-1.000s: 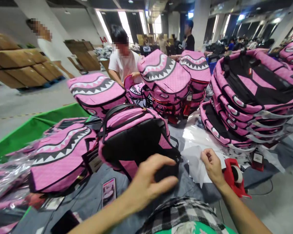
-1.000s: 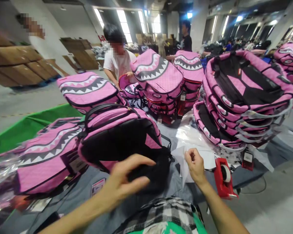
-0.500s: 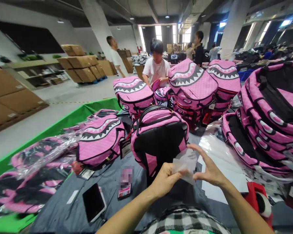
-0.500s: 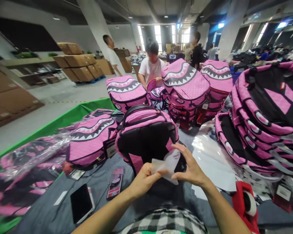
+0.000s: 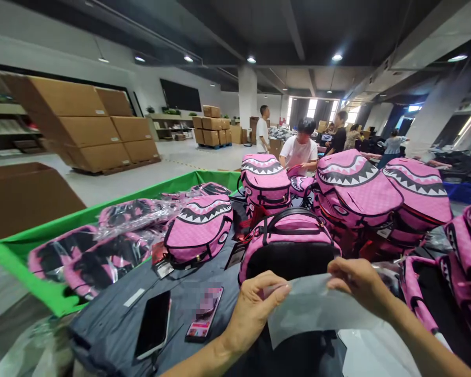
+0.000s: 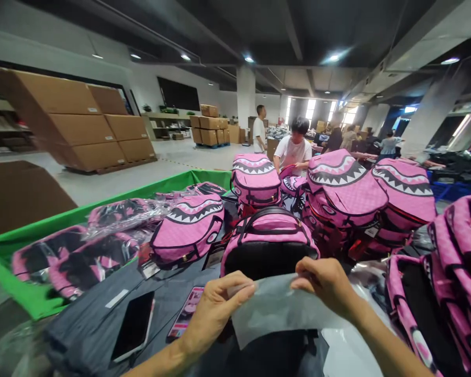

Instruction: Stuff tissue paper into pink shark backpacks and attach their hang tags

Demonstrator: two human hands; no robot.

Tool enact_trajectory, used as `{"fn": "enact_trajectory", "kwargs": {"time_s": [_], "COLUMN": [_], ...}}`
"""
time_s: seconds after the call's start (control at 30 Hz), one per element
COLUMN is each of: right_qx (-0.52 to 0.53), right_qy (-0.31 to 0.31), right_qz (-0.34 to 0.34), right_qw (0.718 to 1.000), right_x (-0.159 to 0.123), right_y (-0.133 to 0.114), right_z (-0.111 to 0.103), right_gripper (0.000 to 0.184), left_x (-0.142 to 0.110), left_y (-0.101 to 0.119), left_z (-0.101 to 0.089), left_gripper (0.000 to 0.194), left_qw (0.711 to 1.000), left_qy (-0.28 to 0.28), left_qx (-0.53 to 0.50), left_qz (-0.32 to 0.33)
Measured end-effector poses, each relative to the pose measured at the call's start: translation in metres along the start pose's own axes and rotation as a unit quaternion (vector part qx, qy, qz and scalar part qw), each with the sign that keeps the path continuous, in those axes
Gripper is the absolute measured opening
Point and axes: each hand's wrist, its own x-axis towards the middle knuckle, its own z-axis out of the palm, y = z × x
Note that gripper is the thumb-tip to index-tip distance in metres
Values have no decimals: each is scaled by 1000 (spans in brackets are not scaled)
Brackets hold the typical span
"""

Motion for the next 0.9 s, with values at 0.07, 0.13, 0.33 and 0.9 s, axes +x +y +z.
{"fn": "enact_trajectory", "kwargs": {"time_s": [0.07,0.13,0.33,0.9], "right_qx": [-34,-79,-134,34], "right_qy": [-39,-49,-74,-11], "right_qz": [-12,-20,-12,-134], "right_qw": [999,995,988,990], "right_x": [39,80,168,149], "right_y": [9,18,49,51], "right_z": [-20,-33,-31,-7], "right_gripper": [55,57,43,34], "left_x": [23,54,136,157], "left_y": [12,22,12,-15], "left_z": [-5,-15,-39,-47], "left_gripper": [30,28,46,40], "left_qw": [998,992,995,994], "left_qy": [33,68,85,60], "left_qx": [25,48,-11,90], "left_qz": [52,93,43,32]}}
